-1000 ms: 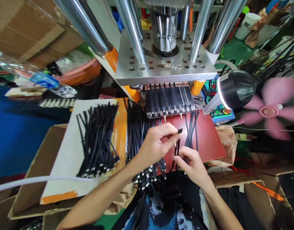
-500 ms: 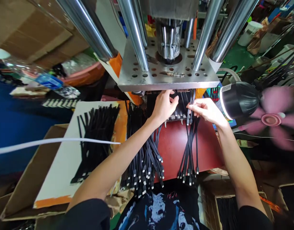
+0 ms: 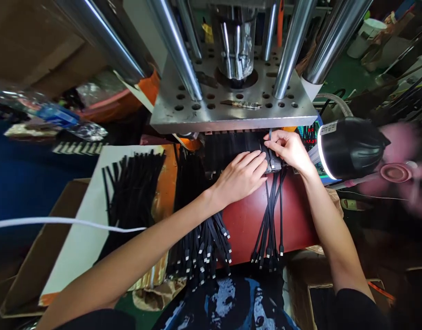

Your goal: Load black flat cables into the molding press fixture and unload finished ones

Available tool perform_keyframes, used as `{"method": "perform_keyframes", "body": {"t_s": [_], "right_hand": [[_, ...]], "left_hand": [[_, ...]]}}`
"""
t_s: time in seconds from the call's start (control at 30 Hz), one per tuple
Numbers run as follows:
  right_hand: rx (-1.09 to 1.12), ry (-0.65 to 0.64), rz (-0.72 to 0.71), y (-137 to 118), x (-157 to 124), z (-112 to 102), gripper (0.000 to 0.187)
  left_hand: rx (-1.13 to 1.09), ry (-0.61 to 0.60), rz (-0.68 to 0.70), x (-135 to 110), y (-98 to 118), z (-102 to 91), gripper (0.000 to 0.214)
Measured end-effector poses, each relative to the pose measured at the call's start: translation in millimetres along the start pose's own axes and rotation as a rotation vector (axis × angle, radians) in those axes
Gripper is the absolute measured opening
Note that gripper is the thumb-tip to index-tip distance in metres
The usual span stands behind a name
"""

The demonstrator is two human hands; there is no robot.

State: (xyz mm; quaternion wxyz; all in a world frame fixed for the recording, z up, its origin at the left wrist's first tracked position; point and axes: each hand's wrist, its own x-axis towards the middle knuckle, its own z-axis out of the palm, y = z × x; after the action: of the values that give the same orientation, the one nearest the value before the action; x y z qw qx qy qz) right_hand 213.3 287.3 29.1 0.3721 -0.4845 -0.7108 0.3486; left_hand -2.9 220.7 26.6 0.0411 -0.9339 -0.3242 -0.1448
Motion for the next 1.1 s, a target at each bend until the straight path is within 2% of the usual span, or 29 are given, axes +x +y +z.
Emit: {"method": "perform_keyframes", "body": {"t_s": [0.13, 0.23, 0.3, 0.4, 0.5, 0.63, 0.8, 0.93, 1.1], "right_hand": [[0.008, 0.026, -0.021, 5.2, 5.2, 4.5, 0.025], [-0.121, 0.137, -0.063, 5.1, -0.7, 5.1, 0.026], [-0.249, 0.194, -0.134, 3.2, -16.0, 1.6, 0.031], [-0.469, 0.091, -0.223, -1.2, -46.3, -5.2, 0.041], [-0.650, -0.017, -0.171, -7.0, -59.1, -4.8, 0.049], [-0.798, -0.007, -0.039, -12.9, -30.7, 5.8, 0.054], [-0.819, -0.021, 0.058, -16.0, 10.7, 13.5, 0.057], [-0.789, -0.043, 0.088, -16.3, 18.6, 12.3, 0.057], [-0.798, -0.017, 0.094, -5.9, 25.1, 12.6, 0.055]], "left_hand": [[0.060, -0.030, -0.045, 1.9, 14.4, 1.6, 0.051], [0.118, -0.047, -0.105, 1.2, 24.8, 7.0, 0.050], [0.144, -0.065, -0.139, 0.0, 31.3, 9.3, 0.052], [0.125, -0.088, -0.157, 0.6, 36.4, 7.9, 0.061], [0.070, -0.110, -0.192, 9.4, 32.3, 1.3, 0.067], [0.059, -0.131, -0.264, 28.8, 19.7, -8.8, 0.062], [0.050, -0.176, -0.284, 39.1, 5.8, -11.2, 0.062], [0.006, -0.150, -0.293, 48.0, -14.5, -3.6, 0.063], [-0.013, -0.113, -0.346, 67.8, -35.2, 2.6, 0.052]]}}
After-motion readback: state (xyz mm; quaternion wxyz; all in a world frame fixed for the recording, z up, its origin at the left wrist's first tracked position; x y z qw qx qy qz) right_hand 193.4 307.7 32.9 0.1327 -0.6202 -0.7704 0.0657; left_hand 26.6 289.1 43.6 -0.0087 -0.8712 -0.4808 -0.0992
